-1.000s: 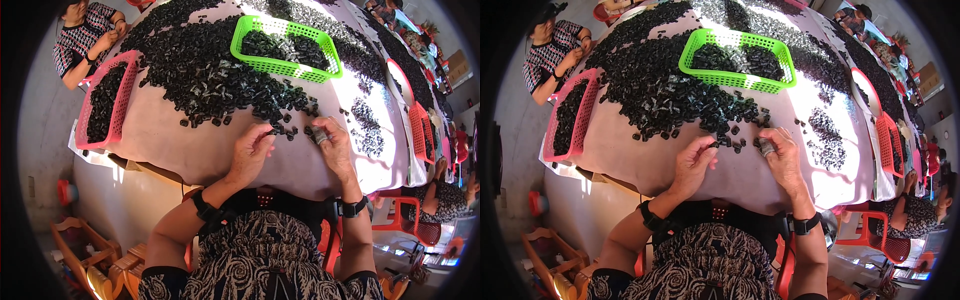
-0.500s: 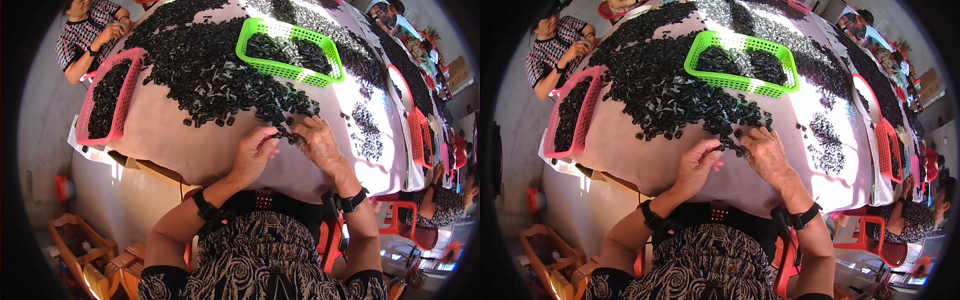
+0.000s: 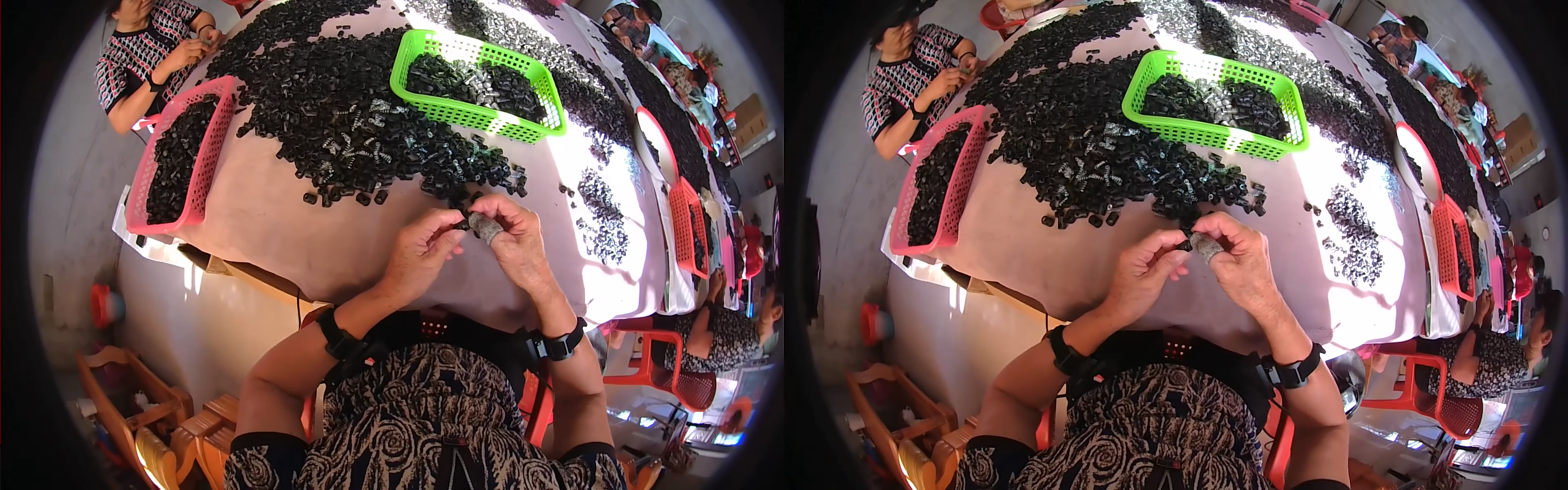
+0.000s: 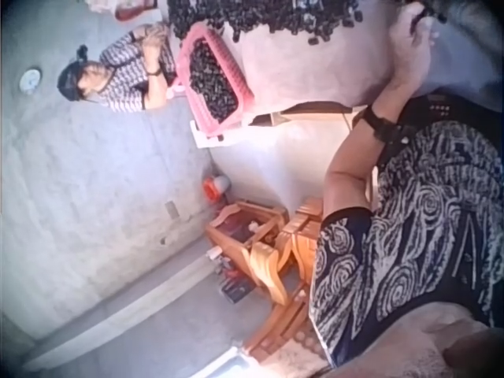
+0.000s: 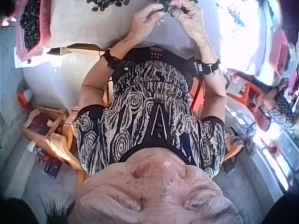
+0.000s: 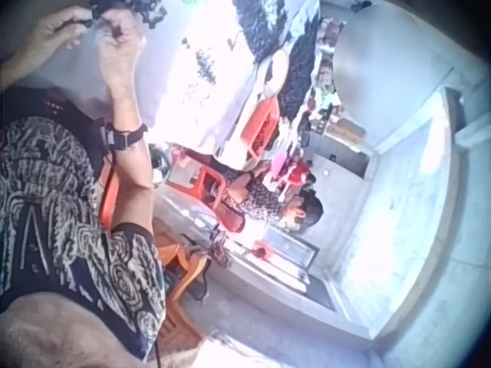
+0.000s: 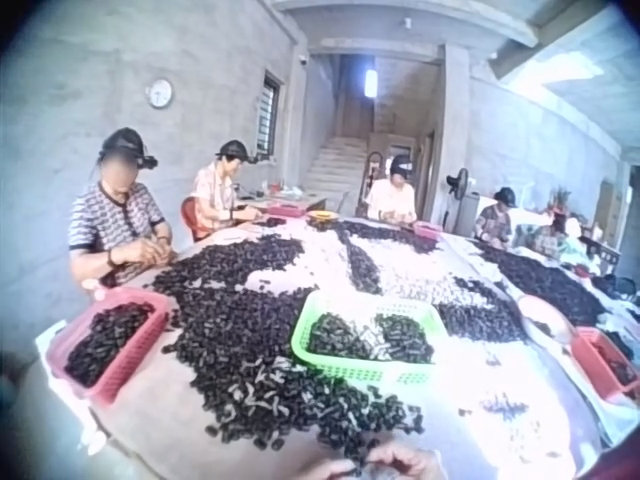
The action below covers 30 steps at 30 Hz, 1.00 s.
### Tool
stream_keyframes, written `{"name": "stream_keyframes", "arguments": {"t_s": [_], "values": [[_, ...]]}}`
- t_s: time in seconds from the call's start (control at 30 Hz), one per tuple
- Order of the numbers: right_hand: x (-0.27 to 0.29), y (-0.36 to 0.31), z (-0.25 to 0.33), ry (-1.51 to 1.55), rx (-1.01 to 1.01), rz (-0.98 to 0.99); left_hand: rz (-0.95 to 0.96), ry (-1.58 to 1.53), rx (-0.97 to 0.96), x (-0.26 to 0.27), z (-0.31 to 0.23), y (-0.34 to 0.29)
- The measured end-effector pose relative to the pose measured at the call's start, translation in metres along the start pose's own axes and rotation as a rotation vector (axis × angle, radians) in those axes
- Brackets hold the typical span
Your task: Sorting small black shoe components from a pile into a plastic basket at a production table.
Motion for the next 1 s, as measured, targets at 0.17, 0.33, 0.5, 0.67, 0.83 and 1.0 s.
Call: {"name": "stream_keyframes", "arguments": {"t_s": [0.17, 0.33, 0.5, 0.67, 0.83, 1.0], "values": [[-0.004, -0.002, 0.003, -0.034, 0.068, -0.039, 0.008, 0.006, 0.003, 0.0, 0.0, -0.001], [-0.004, -0.006, 0.007, -0.041, 0.034, -0.008, -0.025, 0.021, -0.109, -0.003, -0.003, 0.0], [-0.009, -0.011, 0.001, 0.009, 0.033, -0.069, -0.013, 0.025, -0.089, -0.003, -0.004, 0.0], [-0.002, -0.011, -0.002, -0.06, 0.043, -0.042, 0.006, 0.059, -0.114, -0.002, -0.003, -0.001], [0.004, -0.004, -0.012, -0.064, 0.085, 0.017, 0.037, 0.092, -0.154, -0.005, -0.004, -0.001], [0.01, 0.001, 0.01, -0.275, 0.056, 0.193, 0.075, 0.176, -0.148, -0.004, -0.004, -0.002]]}}
Point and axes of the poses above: each hand's wrist, its own y-axis towards the middle knuckle, its own x-axis out of the back of the hand, z = x × y, the point moved 3 cm from there along y, towards the middle knuckle, and after that the axes turned 3 degrees about -y, right-handed, at the moved point
